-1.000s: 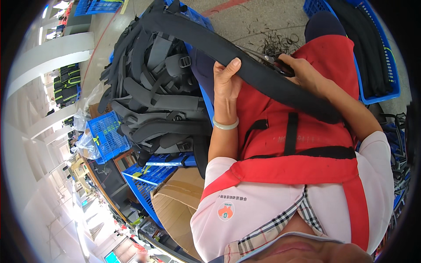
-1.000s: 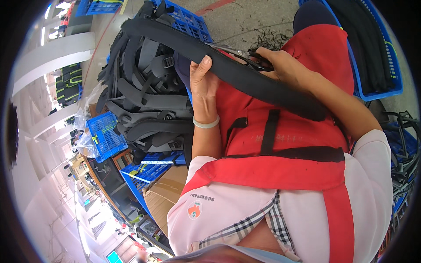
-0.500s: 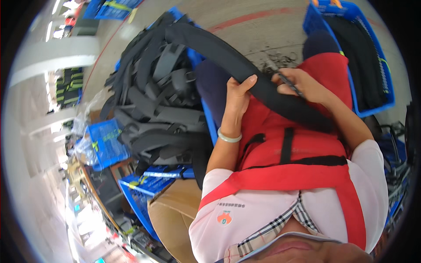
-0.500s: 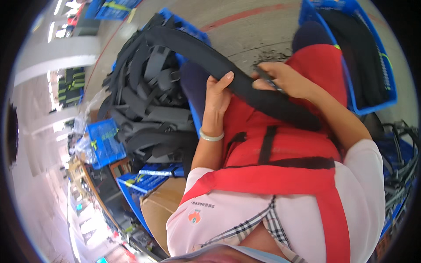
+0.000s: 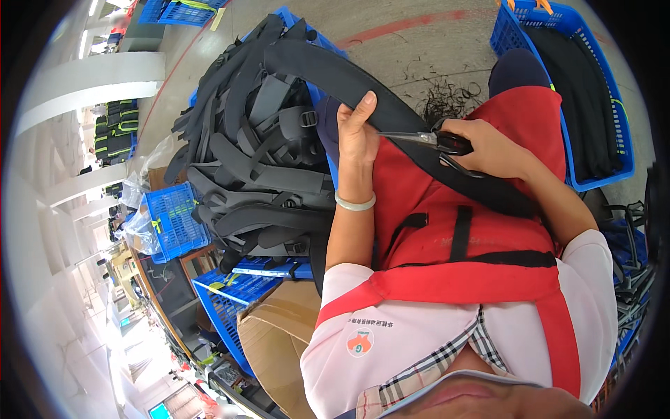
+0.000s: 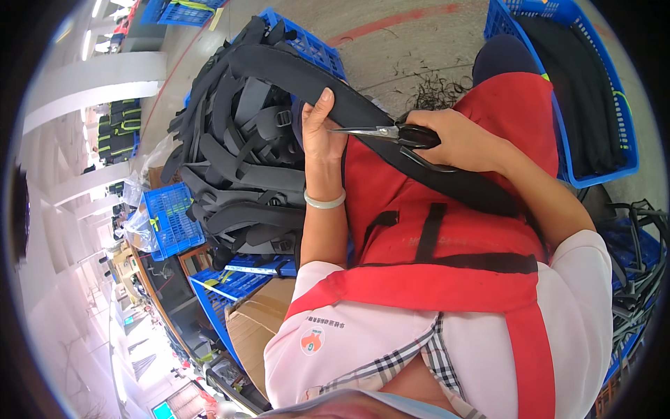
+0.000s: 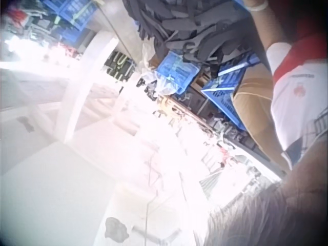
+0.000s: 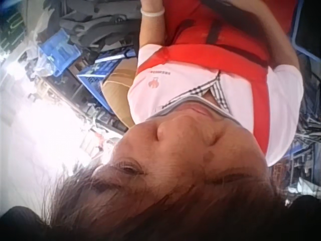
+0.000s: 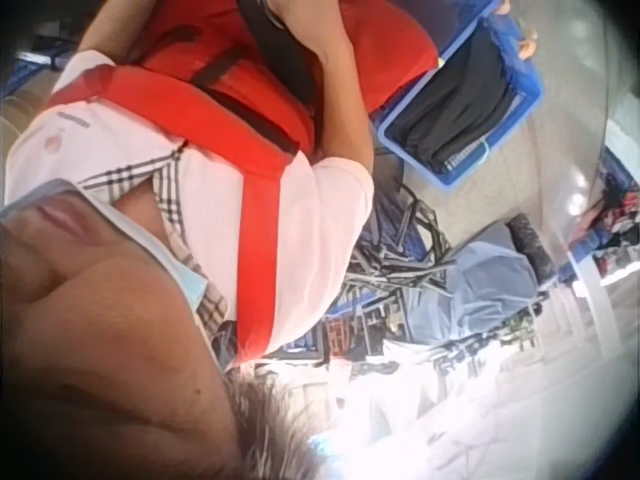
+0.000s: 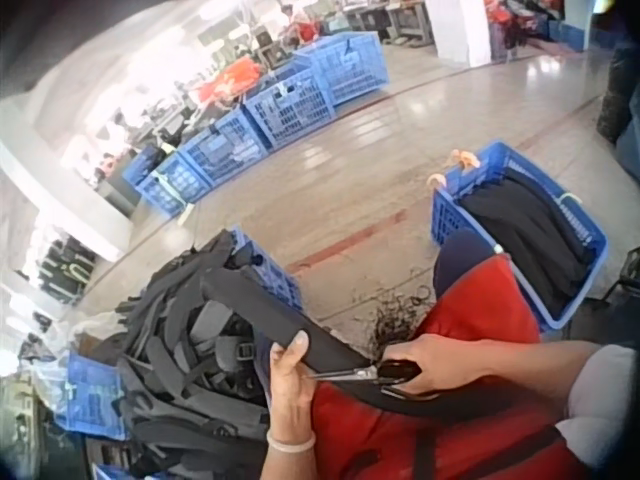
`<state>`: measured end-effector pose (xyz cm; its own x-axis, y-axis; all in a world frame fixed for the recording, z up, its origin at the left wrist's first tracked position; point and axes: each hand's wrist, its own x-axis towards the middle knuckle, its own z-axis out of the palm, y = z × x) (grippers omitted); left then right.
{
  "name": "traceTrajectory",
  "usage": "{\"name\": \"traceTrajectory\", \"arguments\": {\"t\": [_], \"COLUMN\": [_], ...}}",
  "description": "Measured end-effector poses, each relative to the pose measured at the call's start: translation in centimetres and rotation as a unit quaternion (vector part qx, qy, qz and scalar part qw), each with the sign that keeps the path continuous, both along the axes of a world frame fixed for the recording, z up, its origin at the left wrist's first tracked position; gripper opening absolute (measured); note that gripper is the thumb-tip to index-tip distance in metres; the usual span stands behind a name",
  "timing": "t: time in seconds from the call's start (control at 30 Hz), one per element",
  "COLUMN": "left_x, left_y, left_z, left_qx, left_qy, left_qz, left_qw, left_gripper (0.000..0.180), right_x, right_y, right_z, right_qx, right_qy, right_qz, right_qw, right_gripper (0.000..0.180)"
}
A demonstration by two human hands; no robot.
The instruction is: Trimming the edges and excess material from padded backpack straps using scissors.
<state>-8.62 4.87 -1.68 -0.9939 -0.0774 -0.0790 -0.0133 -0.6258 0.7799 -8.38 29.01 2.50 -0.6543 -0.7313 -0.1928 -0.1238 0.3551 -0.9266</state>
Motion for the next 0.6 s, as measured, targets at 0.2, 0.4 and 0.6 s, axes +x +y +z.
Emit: {"name": "traceTrajectory", "arguments": {"t": [0.2,0.4,0.6], "left_x": [-0.1,-0.4,0.5], "left_y": [0.5,1.7,-0.7], "left_z": [-0.4,-1.7,-3.9], "left_qx": [0.028,-0.009,-0.061], "left_qy": [-0.019,0.016,-0.035], "left_qz": [0.013,0.001,-0.070], "left_qw": [0.999,1.000,0.995], "left_gripper": [0.010,0.034,0.029], "right_x": [-0.1,-0.3,-6.0], "right_y": [0.0,1.6,8.5], "right_z": [-1.4,-2.1,-3.1], "right_qx": [0.002,-0.036,-0.405], "right_qy": [0.005,0.056,-0.034], "right_qz": [-0.012,-0.144,-0.550], "right_qw": [1.000,0.987,0.729], "right_gripper": [0.025,0.034,0.022]}}
